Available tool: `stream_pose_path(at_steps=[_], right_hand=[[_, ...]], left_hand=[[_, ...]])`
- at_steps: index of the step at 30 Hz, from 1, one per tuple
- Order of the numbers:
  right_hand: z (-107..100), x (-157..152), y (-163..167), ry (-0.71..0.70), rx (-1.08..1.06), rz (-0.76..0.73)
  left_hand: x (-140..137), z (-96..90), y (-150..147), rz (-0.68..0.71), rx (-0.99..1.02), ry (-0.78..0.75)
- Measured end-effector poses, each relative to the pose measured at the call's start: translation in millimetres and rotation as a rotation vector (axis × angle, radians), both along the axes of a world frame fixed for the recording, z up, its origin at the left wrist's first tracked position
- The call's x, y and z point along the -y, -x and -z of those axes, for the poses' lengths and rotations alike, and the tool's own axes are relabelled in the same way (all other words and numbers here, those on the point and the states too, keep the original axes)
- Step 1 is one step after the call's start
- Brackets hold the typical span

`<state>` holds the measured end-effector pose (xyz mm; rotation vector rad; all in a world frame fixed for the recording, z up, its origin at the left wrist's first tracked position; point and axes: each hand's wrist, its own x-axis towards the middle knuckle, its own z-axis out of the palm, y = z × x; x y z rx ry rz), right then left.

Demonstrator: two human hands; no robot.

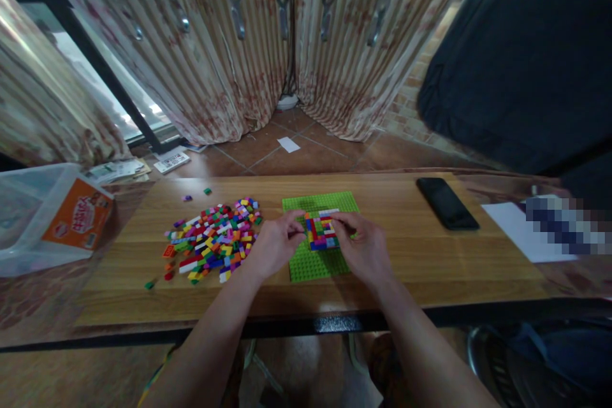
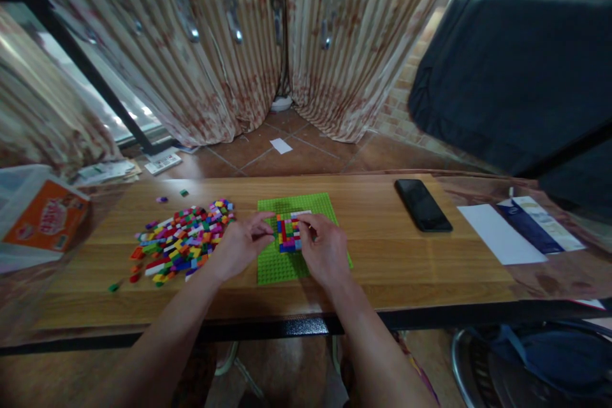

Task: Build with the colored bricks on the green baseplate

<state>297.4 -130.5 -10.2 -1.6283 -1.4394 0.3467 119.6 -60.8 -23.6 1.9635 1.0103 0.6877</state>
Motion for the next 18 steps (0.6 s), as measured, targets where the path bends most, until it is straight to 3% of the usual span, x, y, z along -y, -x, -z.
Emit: stream_pose_path(at_steps=[6, 11, 18], right_hand=[[2.6, -0.9, -1.1, 0.001, 0.011, 0.008], [5.2, -2.3, -2.8, 0.025, 0.024, 0.024], [9.4, -5.0, -9.7, 0.035, 0.055, 0.145]], left_hand=[[1.4, 3.7, -7.1, 0.007, 0.005, -0.013], [3.0, -0.9, -13.5, -0.065, 0.01, -0.031], [3.6, 2.4, -16.2, -0.095, 0.061, 0.01]])
